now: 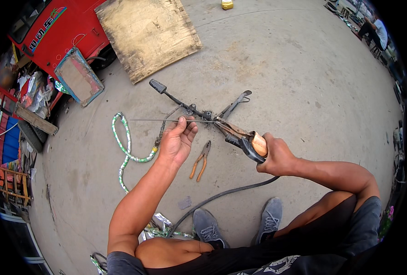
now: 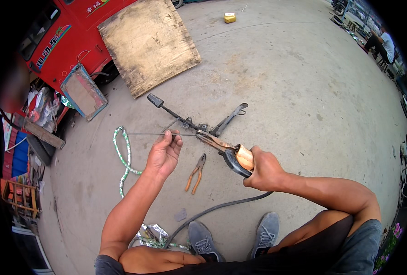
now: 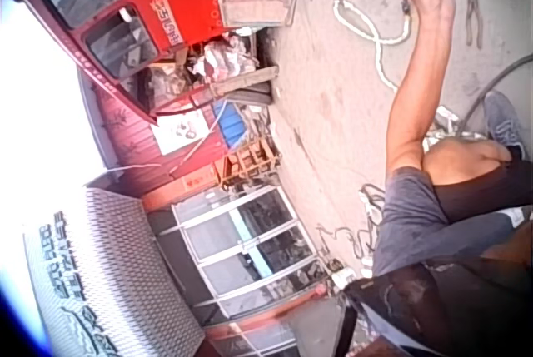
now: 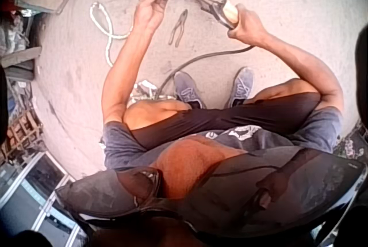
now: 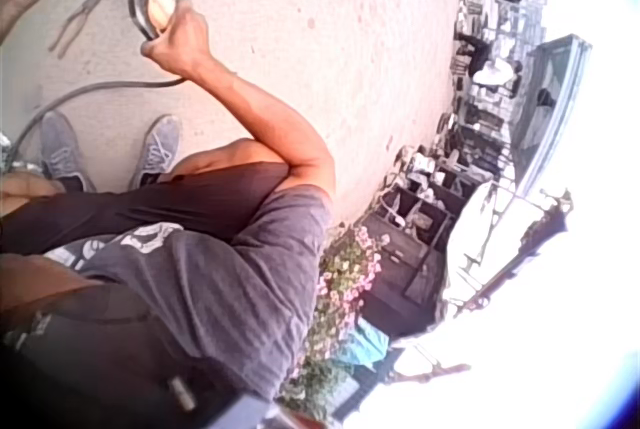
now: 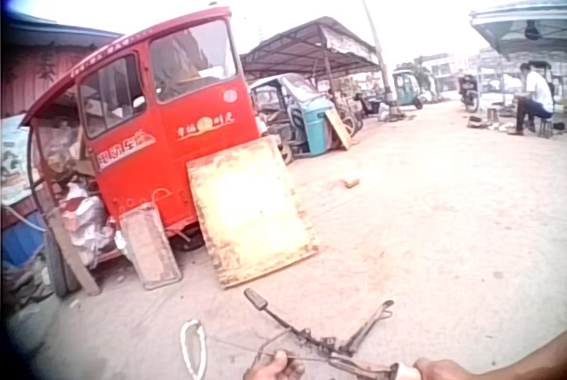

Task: The person welds a metal frame using a welding torch and electrode. They position the torch, strike an arc, and weld along the joints of the frame while sparks and smoke are visible. The person adjusts the frame and continues welding different sections.

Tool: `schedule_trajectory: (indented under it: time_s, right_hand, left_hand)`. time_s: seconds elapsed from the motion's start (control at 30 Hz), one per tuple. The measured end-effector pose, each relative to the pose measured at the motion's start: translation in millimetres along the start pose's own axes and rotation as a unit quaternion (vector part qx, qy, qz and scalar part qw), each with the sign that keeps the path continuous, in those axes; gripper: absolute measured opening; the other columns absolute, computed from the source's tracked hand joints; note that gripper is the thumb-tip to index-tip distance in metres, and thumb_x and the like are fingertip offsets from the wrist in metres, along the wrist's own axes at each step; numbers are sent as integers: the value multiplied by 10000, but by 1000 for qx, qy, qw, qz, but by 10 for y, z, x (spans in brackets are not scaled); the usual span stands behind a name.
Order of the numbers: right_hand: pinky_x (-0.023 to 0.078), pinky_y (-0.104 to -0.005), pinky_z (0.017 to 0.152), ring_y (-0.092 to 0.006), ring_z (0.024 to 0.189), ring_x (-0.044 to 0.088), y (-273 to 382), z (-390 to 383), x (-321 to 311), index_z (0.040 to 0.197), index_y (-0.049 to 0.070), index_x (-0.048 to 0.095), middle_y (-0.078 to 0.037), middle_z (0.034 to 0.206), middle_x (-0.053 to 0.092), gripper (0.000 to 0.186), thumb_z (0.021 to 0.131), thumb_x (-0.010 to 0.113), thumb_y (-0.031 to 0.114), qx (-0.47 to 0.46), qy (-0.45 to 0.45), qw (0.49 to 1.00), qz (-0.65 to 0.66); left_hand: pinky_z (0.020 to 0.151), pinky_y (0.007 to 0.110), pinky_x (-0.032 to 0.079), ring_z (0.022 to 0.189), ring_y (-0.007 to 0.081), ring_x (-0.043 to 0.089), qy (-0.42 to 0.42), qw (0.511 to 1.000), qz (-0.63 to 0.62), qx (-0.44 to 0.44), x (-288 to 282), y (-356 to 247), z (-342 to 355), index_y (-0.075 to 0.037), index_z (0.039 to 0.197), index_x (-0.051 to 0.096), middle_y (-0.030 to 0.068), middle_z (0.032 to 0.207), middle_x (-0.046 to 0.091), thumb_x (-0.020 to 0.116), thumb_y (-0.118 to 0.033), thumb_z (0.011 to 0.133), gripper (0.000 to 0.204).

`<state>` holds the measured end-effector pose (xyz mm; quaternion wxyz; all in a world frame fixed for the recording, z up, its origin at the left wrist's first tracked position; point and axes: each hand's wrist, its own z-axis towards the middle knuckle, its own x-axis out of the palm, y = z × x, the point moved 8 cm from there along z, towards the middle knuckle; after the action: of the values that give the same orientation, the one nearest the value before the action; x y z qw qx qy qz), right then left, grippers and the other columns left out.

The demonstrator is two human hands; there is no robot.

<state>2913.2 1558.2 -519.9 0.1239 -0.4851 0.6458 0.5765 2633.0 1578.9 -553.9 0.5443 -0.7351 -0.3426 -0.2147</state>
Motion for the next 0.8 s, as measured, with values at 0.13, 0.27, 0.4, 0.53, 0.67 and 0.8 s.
schedule_trajectory:
  time_s: [0.13,0.27,0.4,0.53,0.67,0.8]
  right_hand:
    - [506,-453,716,-425,765,628,-9,9,12,957,-53,471,-258,761,599,491,620,752,167,4,5,1000,3]
    - [511,-439,707,-389,748,634,-13,-8,22,947,-50,478,-247,740,591,510,611,773,196,11,16,1000,6]
    - [514,-419,703,-340,751,640,-23,-25,71,980,-67,507,-226,760,595,621,640,825,345,9,54,999,2]
    - [521,-403,742,-328,859,645,-117,-31,163,1056,-102,527,-219,864,611,827,662,844,553,9,99,991,84]
    - [519,-402,825,-337,991,626,-112,-32,224,1121,-121,528,-222,969,613,948,649,844,637,-6,126,981,147]
    - [512,-403,859,-341,1020,617,-94,-50,252,1149,-116,533,-216,986,611,934,662,847,616,-19,144,980,134]
  left_hand:
    - [831,287,579,907,164,645,3,1000,-8,2,2,5,-3,-65,1015,588,75,1035,644,643,-143,960,110]
    - [834,288,578,909,167,647,5,1000,-2,6,2,1,6,-70,1010,587,77,1039,644,636,-140,964,97]
    - [838,290,575,914,165,644,0,1000,7,6,2,18,25,-67,1027,579,74,1036,641,628,-149,971,111]
    - [849,291,570,918,161,635,-5,1000,16,8,-25,18,63,-54,1045,571,68,1022,636,624,-160,976,137]
    - [854,290,568,913,159,630,-13,1000,19,7,-24,24,73,-39,1042,572,64,1001,631,624,-167,976,153]
    - [842,286,572,902,163,632,-12,1000,23,-1,-56,50,104,-20,1040,576,66,988,630,622,-177,978,175]
